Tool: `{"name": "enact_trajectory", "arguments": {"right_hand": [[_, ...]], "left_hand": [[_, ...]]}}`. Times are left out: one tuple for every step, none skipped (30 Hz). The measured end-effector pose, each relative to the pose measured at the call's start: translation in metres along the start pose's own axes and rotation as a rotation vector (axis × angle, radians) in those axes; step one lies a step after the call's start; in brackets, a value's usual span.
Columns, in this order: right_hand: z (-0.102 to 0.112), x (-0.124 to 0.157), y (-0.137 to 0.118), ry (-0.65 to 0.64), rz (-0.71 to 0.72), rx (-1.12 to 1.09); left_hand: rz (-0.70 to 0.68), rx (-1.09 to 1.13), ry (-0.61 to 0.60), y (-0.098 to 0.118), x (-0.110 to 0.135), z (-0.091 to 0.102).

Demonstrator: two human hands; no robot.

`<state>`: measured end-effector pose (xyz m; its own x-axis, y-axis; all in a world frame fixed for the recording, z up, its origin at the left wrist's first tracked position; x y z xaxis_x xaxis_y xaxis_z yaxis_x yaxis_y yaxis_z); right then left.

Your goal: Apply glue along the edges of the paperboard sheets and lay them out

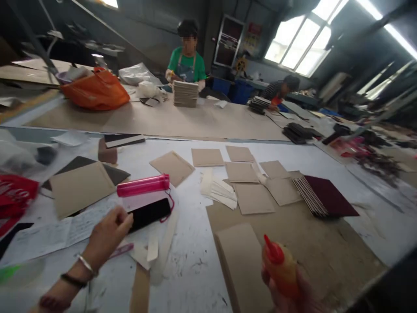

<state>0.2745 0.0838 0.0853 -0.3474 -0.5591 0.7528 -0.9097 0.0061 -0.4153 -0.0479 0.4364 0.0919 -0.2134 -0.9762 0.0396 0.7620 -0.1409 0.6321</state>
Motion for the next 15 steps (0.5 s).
{"name": "enact_trajectory", "arguments": {"right_hand": [[0.009,0.001,-0.004,-0.020,0.002,-0.068],[0.018,0.003,-0.009,-0.044,0.002,-0.126],[0.026,0.004,-0.014,-0.062,-0.001,-0.167],[0.035,0.006,-0.019,-0.070,-0.004,-0.189],[0.044,0.007,-0.024,-0.071,-0.003,-0.203],[0.053,0.009,-0.029,-0.070,0.002,-0.212],[0.064,0.010,-0.034,-0.066,0.010,-0.223],[0.074,0.011,-0.038,-0.060,0.017,-0.234],[0.084,0.011,-0.043,-0.052,0.023,-0.242],[0.095,0.013,-0.048,-0.041,0.030,-0.253],[0.104,0.014,-0.053,-0.033,0.028,-0.265],[0.113,0.016,-0.058,-0.026,0.020,-0.277],[0.121,0.019,-0.062,-0.022,0.007,-0.287],[0.128,0.023,-0.067,-0.022,-0.006,-0.298],[0.135,0.027,-0.072,-0.025,-0.011,-0.310]], "left_hand": [[-0.048,0.035,-0.085,0.013,0.027,-0.024],[-0.095,0.100,-0.201,0.026,0.057,-0.052],[-0.116,0.149,-0.274,0.037,0.085,-0.079],[-0.111,0.176,-0.320,0.046,0.111,-0.104],[-0.112,0.175,-0.382,0.057,0.134,-0.129],[-0.111,0.151,-0.426,0.068,0.153,-0.153],[-0.132,0.136,-0.445,0.083,0.166,-0.173],[-0.159,0.117,-0.455,0.098,0.175,-0.191],[-0.195,0.092,-0.461,0.115,0.179,-0.207],[-0.234,0.061,-0.469,0.132,0.180,-0.221],[-0.269,0.022,-0.483,0.148,0.179,-0.234],[-0.299,-0.023,-0.507,0.161,0.177,-0.247],[-0.321,-0.073,-0.539,0.173,0.175,-0.258],[-0.336,-0.125,-0.572,0.181,0.173,-0.268],[-0.344,-0.179,-0.604,0.187,0.172,-0.277]]}}
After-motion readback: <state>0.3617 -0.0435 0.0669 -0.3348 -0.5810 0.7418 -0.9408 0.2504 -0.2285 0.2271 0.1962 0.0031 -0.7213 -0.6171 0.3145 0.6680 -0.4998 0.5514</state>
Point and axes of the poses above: each hand's wrist, its own x-axis away from the middle knuckle, its own z-axis out of the back of the hand, y = z × x, the point moved 8 cm from there along -x, towards the middle knuckle, and after that the axes turned 10 degrees about -z, right-handed, at the moved point
